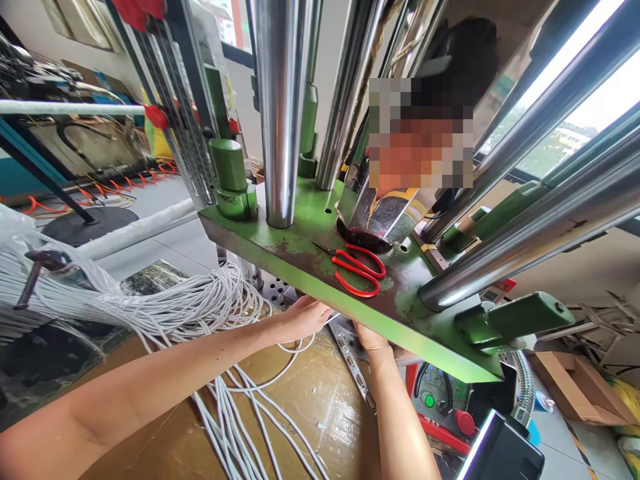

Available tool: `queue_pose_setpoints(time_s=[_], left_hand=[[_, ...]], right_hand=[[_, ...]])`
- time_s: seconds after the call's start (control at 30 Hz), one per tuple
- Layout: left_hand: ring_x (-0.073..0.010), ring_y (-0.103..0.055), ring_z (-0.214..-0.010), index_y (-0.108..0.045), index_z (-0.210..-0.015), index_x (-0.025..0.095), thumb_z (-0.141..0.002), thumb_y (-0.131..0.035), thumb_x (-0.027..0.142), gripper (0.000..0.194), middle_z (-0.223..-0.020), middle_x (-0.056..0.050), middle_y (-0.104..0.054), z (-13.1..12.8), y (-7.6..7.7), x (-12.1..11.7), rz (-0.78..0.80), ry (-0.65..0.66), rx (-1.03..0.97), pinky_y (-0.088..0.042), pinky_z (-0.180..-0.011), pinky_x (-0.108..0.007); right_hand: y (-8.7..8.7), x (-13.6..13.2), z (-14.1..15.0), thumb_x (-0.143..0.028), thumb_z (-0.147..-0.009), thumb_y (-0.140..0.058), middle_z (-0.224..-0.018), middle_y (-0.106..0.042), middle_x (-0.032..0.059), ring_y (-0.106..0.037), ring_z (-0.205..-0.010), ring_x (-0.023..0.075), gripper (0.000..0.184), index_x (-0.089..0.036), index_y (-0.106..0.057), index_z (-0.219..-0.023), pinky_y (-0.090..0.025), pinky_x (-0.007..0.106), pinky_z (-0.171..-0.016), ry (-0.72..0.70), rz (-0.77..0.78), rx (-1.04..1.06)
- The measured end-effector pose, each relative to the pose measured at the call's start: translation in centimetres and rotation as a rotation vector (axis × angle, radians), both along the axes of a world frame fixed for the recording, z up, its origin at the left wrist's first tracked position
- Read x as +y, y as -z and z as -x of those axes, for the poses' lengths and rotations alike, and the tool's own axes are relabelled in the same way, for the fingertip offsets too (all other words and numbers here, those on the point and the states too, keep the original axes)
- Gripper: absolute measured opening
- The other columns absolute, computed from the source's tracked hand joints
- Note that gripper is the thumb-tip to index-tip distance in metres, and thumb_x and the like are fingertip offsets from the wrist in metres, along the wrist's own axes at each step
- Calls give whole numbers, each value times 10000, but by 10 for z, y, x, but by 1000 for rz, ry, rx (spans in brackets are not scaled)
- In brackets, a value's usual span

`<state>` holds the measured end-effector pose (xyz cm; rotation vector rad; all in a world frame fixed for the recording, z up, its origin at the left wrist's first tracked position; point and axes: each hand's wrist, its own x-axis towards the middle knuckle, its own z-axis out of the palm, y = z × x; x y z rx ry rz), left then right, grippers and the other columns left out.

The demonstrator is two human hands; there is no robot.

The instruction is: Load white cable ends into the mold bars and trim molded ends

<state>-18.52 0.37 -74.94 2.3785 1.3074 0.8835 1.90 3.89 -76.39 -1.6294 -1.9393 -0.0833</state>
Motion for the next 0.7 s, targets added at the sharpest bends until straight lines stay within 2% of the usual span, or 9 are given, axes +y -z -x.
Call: queue_pose_setpoints(time_s=[0.07,0.2,0.27,0.53,0.7], left_hand=[[-226,-651,-957,-652,-1022,192,-792,-496,27,323,-1029,-92,-706,-1,1,1,13,-1,-44,-502,-837,-321],[-179,-628,-687,-640,-769,177,-696,-485,-32,270,-697,-29,-667,1,-2,0,83,-33,-101,-476,-648,-259],[-162,-600,-625,-607,-689,175,-676,-481,-37,247,-620,-10,-627,2,-4,-1,118,-53,-126,-452,-604,-246],[-135,-613,-618,-563,-684,170,-695,-457,-51,246,-659,0,-653,1,-3,2,206,-108,-202,-425,-544,-215],[-181,-643,-739,-586,-755,170,-675,-476,-58,265,-707,-24,-673,0,5,5,192,-161,-170,-482,-682,-271]], right_hand=[[1,-2,-1,-534,-856,-519,-1047,-721,89,-594,-1128,365,434,-253,-653,-1158,-404,521,-1034,-19,46,17],[5,-2,-4,-541,-850,-536,-1018,-719,104,-601,-1108,361,428,-236,-661,-1124,-406,499,-1025,-50,97,36],[8,-2,-6,-537,-855,-530,-1029,-716,107,-596,-1113,353,417,-232,-663,-1106,-409,490,-1018,-77,112,45],[12,-4,-6,-489,-852,-533,-1084,-709,106,-572,-1145,345,334,-244,-680,-1027,-424,472,-1007,-150,138,24],[7,-3,-1,-463,-875,-505,-1079,-710,96,-573,-1143,342,342,-241,-675,-1073,-399,497,-1024,-119,133,-14]])
